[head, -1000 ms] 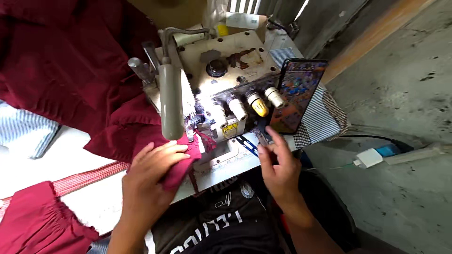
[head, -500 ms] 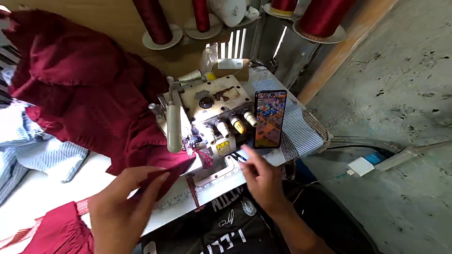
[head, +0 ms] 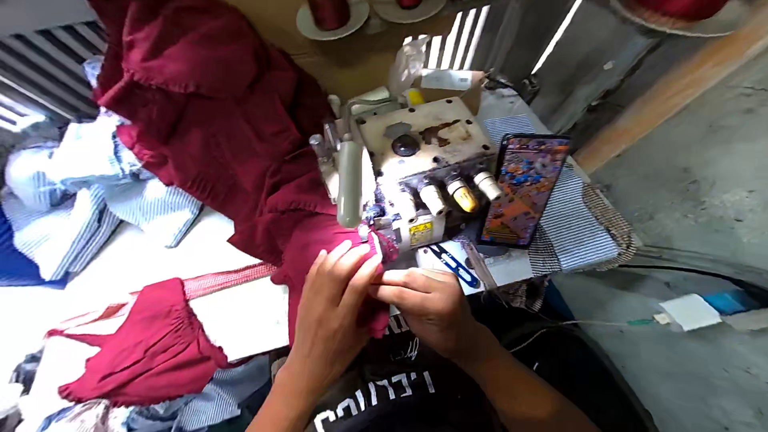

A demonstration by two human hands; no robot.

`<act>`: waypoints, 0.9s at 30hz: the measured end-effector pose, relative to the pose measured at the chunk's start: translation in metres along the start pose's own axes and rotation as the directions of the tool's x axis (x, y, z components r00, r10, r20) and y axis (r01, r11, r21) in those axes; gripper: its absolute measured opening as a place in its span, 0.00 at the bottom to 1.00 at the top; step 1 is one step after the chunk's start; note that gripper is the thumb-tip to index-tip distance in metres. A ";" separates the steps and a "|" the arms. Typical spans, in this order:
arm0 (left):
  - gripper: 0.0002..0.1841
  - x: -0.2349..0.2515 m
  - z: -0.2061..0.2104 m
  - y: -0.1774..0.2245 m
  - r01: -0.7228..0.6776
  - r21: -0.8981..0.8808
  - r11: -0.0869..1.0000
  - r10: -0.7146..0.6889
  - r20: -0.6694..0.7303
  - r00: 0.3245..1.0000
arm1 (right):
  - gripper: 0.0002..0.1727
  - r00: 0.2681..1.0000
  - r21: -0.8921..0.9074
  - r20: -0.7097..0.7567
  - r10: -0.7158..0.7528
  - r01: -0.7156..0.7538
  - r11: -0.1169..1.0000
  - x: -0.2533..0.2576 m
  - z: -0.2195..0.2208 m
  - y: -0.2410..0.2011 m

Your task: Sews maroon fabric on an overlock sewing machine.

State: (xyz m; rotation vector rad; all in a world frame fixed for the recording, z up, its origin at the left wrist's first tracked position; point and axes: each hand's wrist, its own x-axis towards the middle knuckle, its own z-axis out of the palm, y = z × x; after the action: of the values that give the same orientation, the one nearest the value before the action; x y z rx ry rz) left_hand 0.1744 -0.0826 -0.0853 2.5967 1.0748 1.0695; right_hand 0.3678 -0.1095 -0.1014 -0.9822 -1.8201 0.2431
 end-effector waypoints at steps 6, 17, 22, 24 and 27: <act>0.15 -0.019 0.002 -0.002 -0.012 0.090 0.996 0.009 0.041 0.999 | 0.13 0.987 0.109 -0.055 0.153 -0.146 0.983 -0.030 0.012 0.004; 0.15 0.017 -0.012 -0.032 0.030 -0.043 0.999 -0.025 0.120 0.992 | 0.13 0.986 0.022 -0.077 0.149 -0.148 0.989 0.002 0.023 0.015; 0.16 0.027 -0.018 -0.040 -0.003 -0.018 1.000 0.007 0.200 0.980 | 0.13 0.986 -0.027 -0.084 0.141 -0.144 0.989 0.004 0.027 0.016; 0.19 0.027 -0.025 -0.033 -0.008 0.060 0.998 -0.007 0.251 0.968 | 0.11 0.992 -0.051 -0.087 0.091 -0.096 0.994 0.001 0.022 0.011; 0.20 0.019 -0.022 -0.011 -0.027 0.094 0.995 0.008 0.196 0.981 | 0.09 0.994 -0.056 -0.101 0.050 -0.056 0.997 -0.008 0.013 0.001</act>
State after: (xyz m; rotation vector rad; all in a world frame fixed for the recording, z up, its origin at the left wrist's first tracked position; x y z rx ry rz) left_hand 0.1629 -0.0645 -0.0623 2.7214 1.0837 0.7628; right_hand 0.3587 -0.1112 -0.1139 -1.0662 -1.7207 0.1715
